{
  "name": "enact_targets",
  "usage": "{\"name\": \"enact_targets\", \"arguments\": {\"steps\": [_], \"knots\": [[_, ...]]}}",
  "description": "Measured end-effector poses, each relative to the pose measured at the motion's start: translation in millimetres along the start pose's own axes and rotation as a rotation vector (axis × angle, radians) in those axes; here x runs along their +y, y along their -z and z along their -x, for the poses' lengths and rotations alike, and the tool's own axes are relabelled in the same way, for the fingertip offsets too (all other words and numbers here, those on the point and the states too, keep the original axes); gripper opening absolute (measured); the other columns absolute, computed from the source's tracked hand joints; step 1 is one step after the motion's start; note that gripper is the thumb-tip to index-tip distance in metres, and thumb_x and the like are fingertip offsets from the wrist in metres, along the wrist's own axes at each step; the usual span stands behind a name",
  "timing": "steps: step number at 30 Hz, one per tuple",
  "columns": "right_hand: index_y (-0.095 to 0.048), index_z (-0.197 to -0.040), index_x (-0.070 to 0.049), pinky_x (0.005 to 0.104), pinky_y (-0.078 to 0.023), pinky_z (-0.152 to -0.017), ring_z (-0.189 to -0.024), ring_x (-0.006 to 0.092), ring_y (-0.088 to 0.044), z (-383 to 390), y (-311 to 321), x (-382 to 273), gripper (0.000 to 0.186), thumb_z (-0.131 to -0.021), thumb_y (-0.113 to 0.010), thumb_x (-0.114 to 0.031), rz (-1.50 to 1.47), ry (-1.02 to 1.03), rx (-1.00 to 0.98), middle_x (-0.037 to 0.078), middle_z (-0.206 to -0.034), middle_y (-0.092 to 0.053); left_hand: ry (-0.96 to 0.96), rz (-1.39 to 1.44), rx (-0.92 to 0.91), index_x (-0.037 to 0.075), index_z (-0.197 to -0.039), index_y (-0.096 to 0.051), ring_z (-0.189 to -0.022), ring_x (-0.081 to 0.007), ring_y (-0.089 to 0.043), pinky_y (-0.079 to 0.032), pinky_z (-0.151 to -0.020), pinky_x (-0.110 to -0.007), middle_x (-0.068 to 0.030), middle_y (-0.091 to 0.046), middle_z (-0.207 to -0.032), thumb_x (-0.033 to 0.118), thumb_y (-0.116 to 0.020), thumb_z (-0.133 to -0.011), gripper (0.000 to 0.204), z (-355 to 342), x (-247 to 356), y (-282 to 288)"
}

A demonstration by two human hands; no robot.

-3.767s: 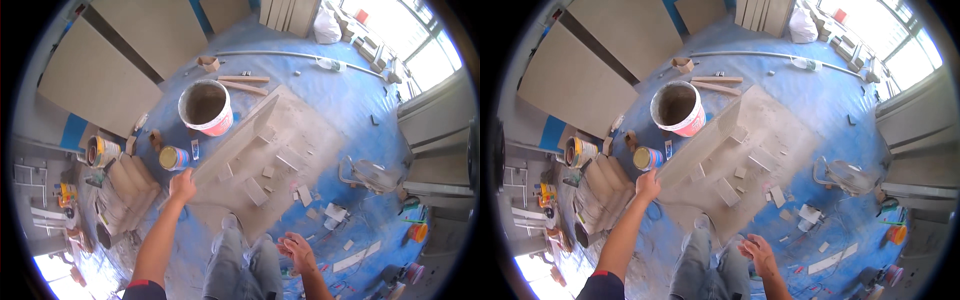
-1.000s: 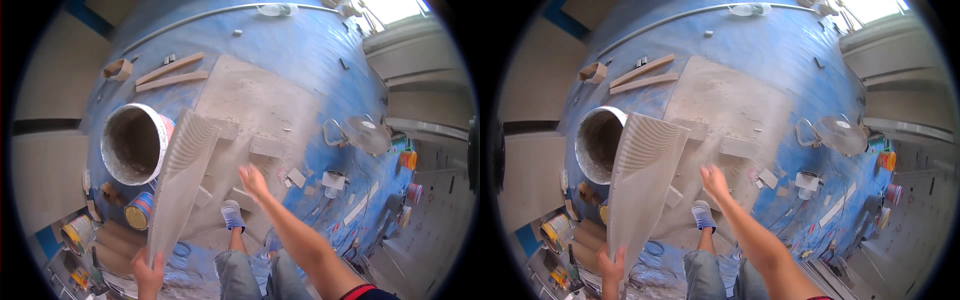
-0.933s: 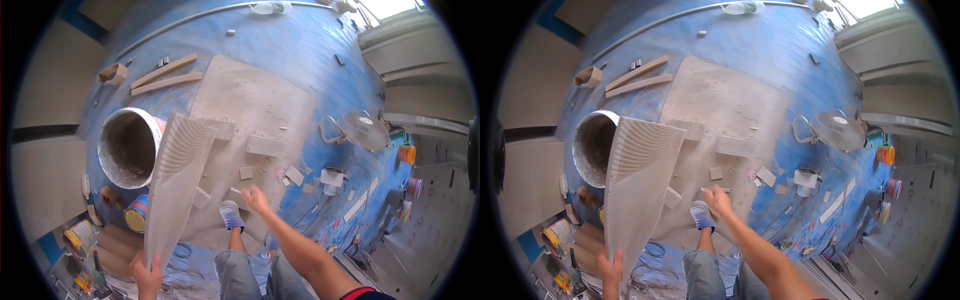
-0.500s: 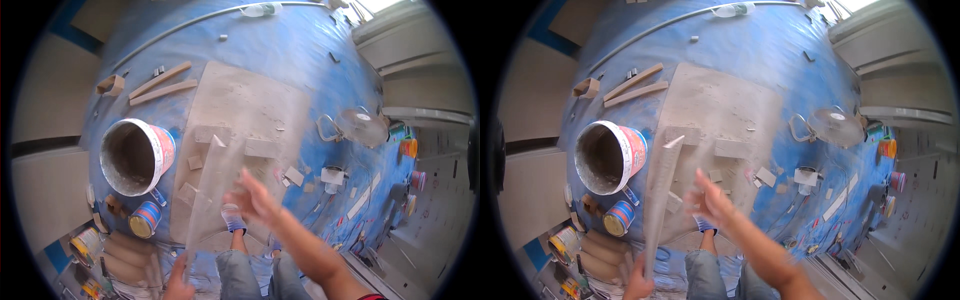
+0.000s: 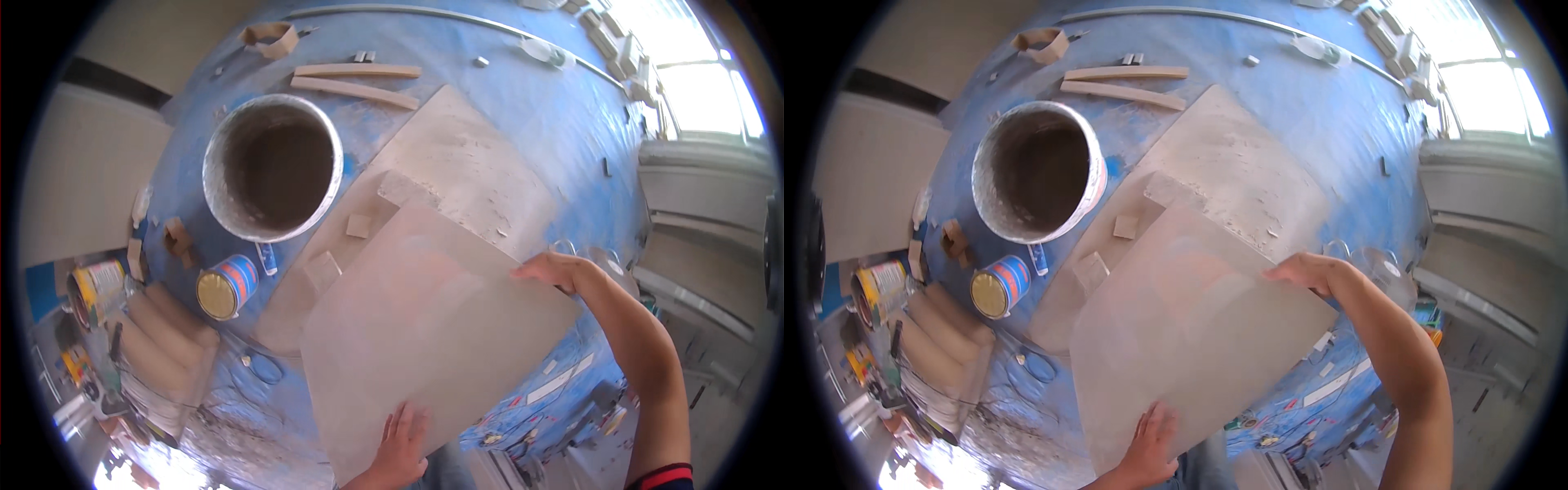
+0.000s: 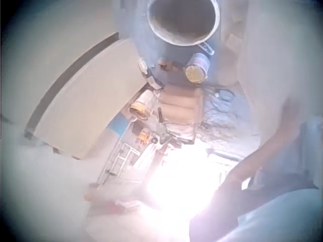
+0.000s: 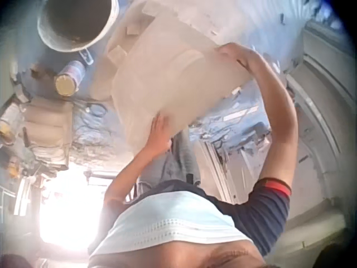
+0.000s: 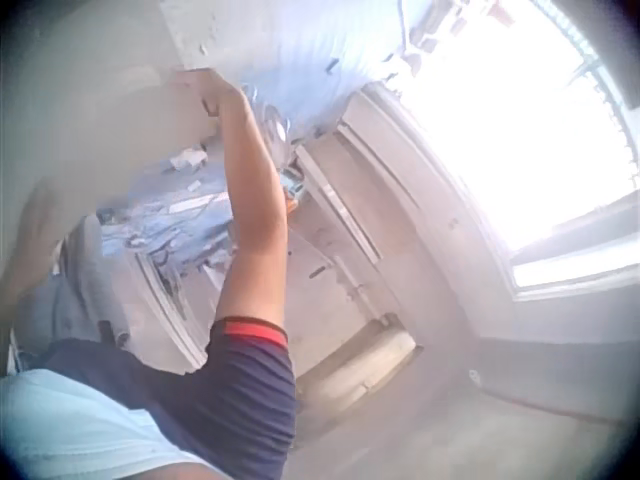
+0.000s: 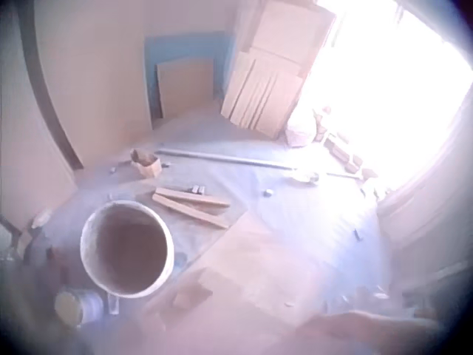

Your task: The person uses an angle grinder to smooth and shape the edges of large ceramic tiles, occasionally picking them up to sand the sides before walking the finished tile across the room.

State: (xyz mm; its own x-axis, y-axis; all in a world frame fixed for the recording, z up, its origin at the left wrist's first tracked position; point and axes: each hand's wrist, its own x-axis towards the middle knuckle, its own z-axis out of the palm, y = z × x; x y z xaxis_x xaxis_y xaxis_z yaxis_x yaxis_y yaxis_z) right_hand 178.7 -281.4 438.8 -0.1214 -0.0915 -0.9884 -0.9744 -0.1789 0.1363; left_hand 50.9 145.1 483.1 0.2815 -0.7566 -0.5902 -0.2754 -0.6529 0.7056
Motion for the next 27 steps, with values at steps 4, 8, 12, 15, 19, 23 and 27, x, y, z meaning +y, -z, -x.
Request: {"name": "enact_targets", "arguments": {"steps": [4, 8, 12, 15, 19, 23, 27], "knots": [[-0.068, -0.12, -0.002, 0.0378, -0.053, -0.088, -0.101, 0.026, -0.067, -5, 0, -6, 0.045, -0.093, -0.067, -0.038, 0.052, -0.076, -0.009, 0.012, -0.113, -0.069, -0.019, 0.06, -0.056, -0.002, -0.15, -0.032, -0.148, -0.0334, -0.024, -0.025, -0.12, -0.045, -0.0271, -0.033, -0.153, 0.027, -0.074, -0.079, 0.088, -3, -12, 25], [-0.068, -0.118, -0.001, 0.0389, -0.051, -0.088, -0.105, 0.0263, -0.064, -18, -9, -15, 0.044, -0.093, -0.066, -0.037, 0.149, -0.105, 0.048, 0.013, -0.113, -0.068, 0.619, 0.661, 0.291, 0.0, -0.149, -0.035, -0.144, -0.0362, -0.033, -0.027, -0.119, -0.043, -0.0247, -0.035, -0.154, 0.047, -0.071, -0.087, 0.087, 4, -140, -29], [-0.069, -0.116, -0.001, 0.0448, -0.051, -0.087, -0.103, 0.0279, -0.065, -65, -1, -8, 0.044, -0.09, -0.069, -0.036, 0.272, -0.067, 0.138, 0.014, -0.111, -0.069, 1.233, 0.388, 0.301, -0.004, -0.149, -0.035, -0.139, -0.037, -0.041, -0.035, -0.114, -0.044, -0.0243, -0.043, -0.15, 0.051, -0.063, -0.092, 0.084, 9, -251, -78], [-0.07, -0.109, 0.0, 0.0453, -0.049, -0.083, -0.096, 0.0279, -0.063, -89, -8, -2, 0.045, -0.089, -0.071, -0.041, 0.316, 0.029, 0.283, 0.013, -0.105, -0.067, 1.4, 1.301, 0.384, 0.001, -0.146, -0.043, -0.137, -0.0314, -0.044, -0.039, -0.111, -0.043, -0.0173, -0.048, -0.147, 0.05, -0.058, -0.096, 0.071, 10, -261, -97], [-0.071, -0.097, -0.007, 0.0369, -0.047, -0.074, -0.085, 0.0202, -0.056, -84, -22, 4, 0.042, -0.088, -0.069, -0.047, 0.318, 0.184, 0.253, 0.005, -0.088, -0.061, 1.253, 1.462, 0.348, -0.001, -0.14, -0.048, -0.135, -0.0286, -0.046, -0.039, -0.11, -0.042, -0.0144, -0.05, -0.146, 0.051, -0.053, -0.099, 0.067, 24, -270, -100], [-0.071, -0.089, 0.0, 0.0371, -0.05, -0.068, -0.072, 0.0212, -0.058, -70, -26, 27, 0.051, -0.089, -0.068, -0.051, 0.405, 0.195, 0.298, 0.009, -0.081, -0.065, 1.185, 1.451, 0.387, 0.0, -0.14, -0.05, -0.131, -0.0272, -0.049, -0.04, -0.109, -0.043, -0.0137, -0.053, -0.142, 0.044, -0.052, -0.101, 0.058, 29, -263, -74], [-0.071, -0.096, 0.002, 0.0441, -0.052, -0.072, -0.081, 0.0274, -0.065, -51, -58, 121, 0.061, -0.088, -0.067, -0.059, 0.291, 0.204, 0.276, 0.015, -0.086, -0.068, 1.084, 1.187, 0.418, 0.0, -0.133, -0.056, -0.113, -0.0237, -0.06, -0.049, -0.096, -0.04, -0.012, -0.064, -0.125, 0.044, -0.051, -0.101, 0.055, 92, -298, -64]]}}
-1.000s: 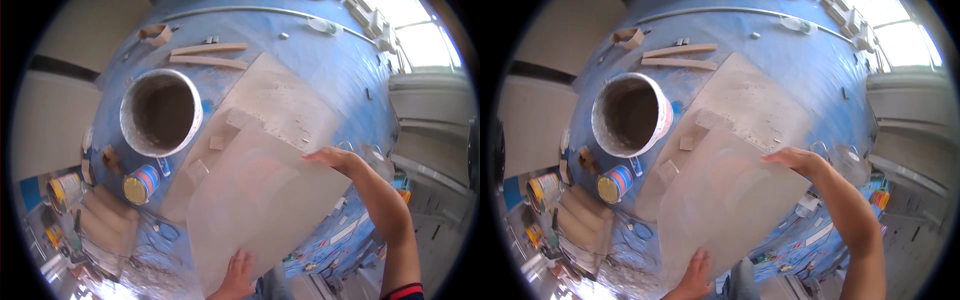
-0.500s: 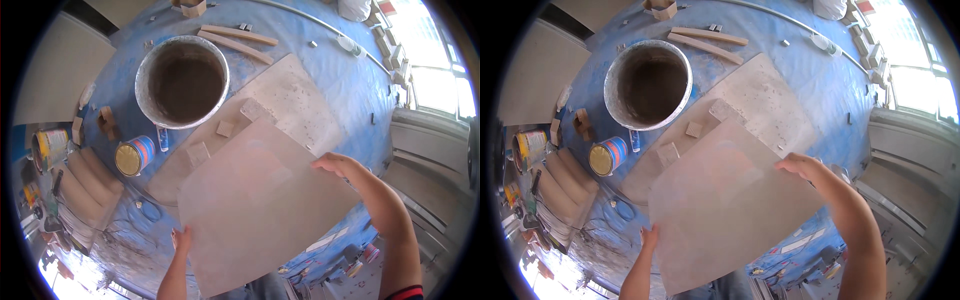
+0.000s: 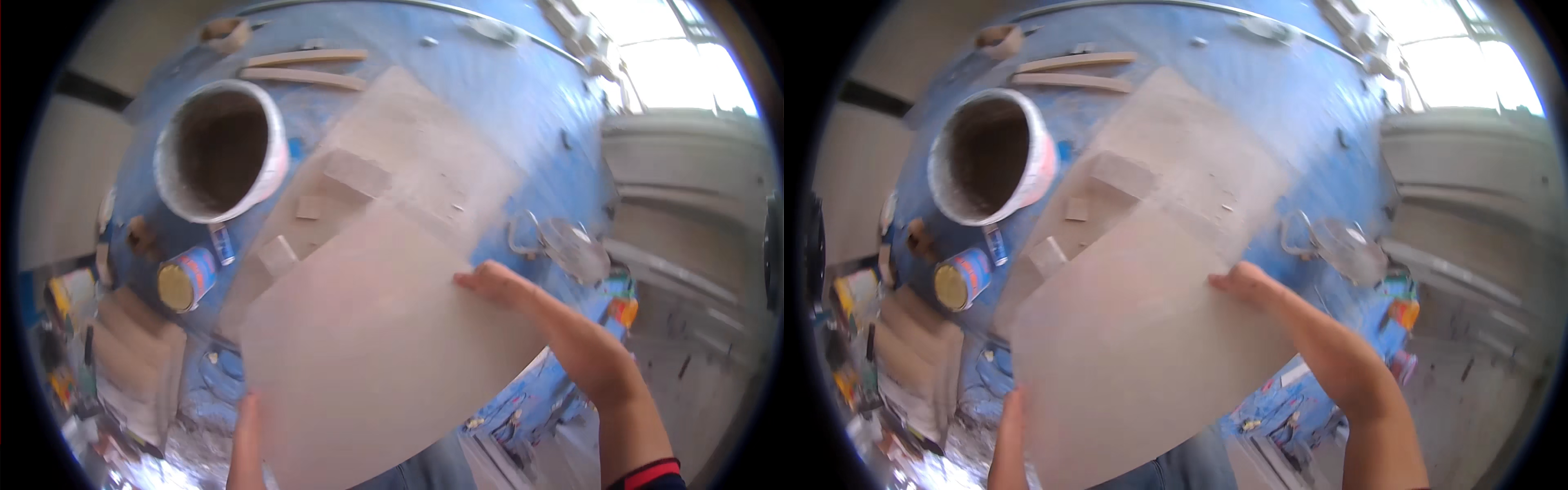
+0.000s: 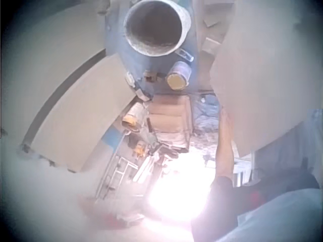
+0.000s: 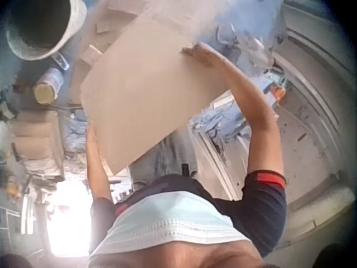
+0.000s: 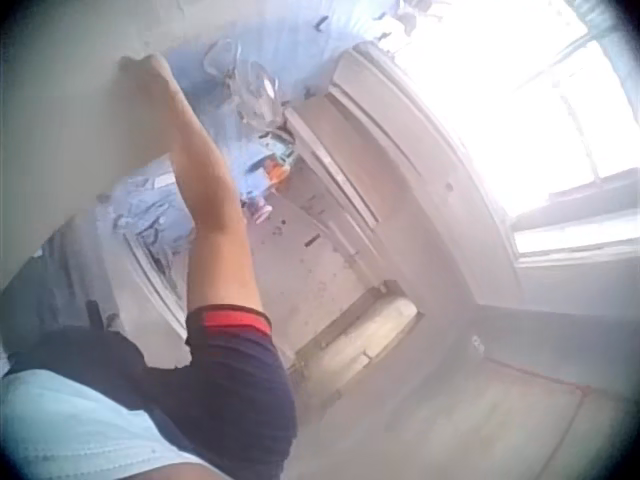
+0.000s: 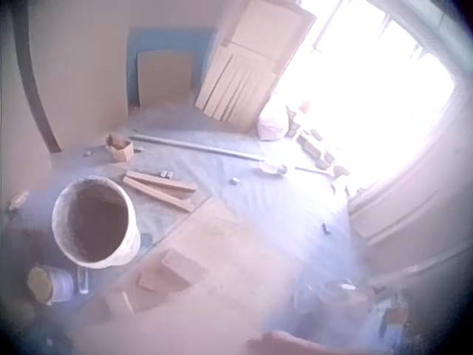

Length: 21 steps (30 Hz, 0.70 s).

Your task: The person uses an angle grinder to smooth and shape the edges of large ceramic tiles, occasionally picking them up to sand the sides before walking the finished tile across the room.

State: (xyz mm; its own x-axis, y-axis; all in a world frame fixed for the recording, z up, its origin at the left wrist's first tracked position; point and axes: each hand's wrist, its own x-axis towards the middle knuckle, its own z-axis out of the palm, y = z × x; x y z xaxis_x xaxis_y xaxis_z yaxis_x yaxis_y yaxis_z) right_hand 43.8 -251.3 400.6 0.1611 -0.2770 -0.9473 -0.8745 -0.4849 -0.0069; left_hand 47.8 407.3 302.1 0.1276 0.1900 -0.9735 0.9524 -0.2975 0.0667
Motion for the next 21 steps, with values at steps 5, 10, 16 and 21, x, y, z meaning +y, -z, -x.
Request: {"name": "enact_targets", "arguments": {"steps": [5, 10, 16, 21], "knots": [[-0.07, -0.101, 0.005, 0.0395, -0.053, -0.079, -0.087, 0.0293, -0.068, 83, -91, 129, 0.064, -0.09, -0.063, -0.058, -0.228, -0.147, -0.053, 0.02, -0.093, -0.071, -0.204, -0.407, 0.133, -0.003, -0.13, -0.057, -0.108, -0.0251, -0.061, -0.05, -0.093, -0.039, -0.0148, -0.065, -0.12, 0.045, -0.051, -0.1, 0.057, 45, 36, 20], [-0.071, -0.102, 0.007, 0.0444, -0.051, -0.085, -0.096, 0.0392, -0.069, 185, -179, 261, 0.068, -0.093, -0.055, -0.059, -0.695, -0.149, -0.015, 0.027, -0.099, -0.071, -0.402, -0.78, 0.11, -0.005, -0.131, -0.056, -0.112, -0.0283, -0.059, -0.047, -0.096, -0.041, -0.0185, -0.064, -0.123, 0.044, -0.051, -0.1, 0.058, 140, 87, -69], [-0.07, -0.107, 0.002, 0.0436, -0.05, -0.082, -0.093, 0.0363, -0.068, 311, -313, 437, 0.061, -0.095, -0.052, -0.055, -1.072, -0.343, 0.226, 0.023, -0.094, -0.071, -0.694, -1.159, -0.068, -0.008, -0.132, -0.054, -0.116, -0.0321, -0.056, -0.043, -0.101, -0.042, -0.023, -0.062, -0.126, 0.043, -0.05, -0.1, 0.06, 280, 98, -264], [-0.068, -0.096, -0.002, 0.0369, -0.045, -0.068, -0.072, 0.0195, -0.056, 402, -412, 537, 0.045, -0.099, -0.052, -0.044, -1.558, -0.499, 0.707, 0.009, -0.076, -0.062, -1.081, -1.401, -0.137, -0.009, -0.125, -0.058, -0.114, -0.0341, -0.056, -0.043, -0.1, -0.044, -0.0245, -0.061, -0.127, 0.041, -0.049, -0.101, 0.056, 449, 45, -450]]}}
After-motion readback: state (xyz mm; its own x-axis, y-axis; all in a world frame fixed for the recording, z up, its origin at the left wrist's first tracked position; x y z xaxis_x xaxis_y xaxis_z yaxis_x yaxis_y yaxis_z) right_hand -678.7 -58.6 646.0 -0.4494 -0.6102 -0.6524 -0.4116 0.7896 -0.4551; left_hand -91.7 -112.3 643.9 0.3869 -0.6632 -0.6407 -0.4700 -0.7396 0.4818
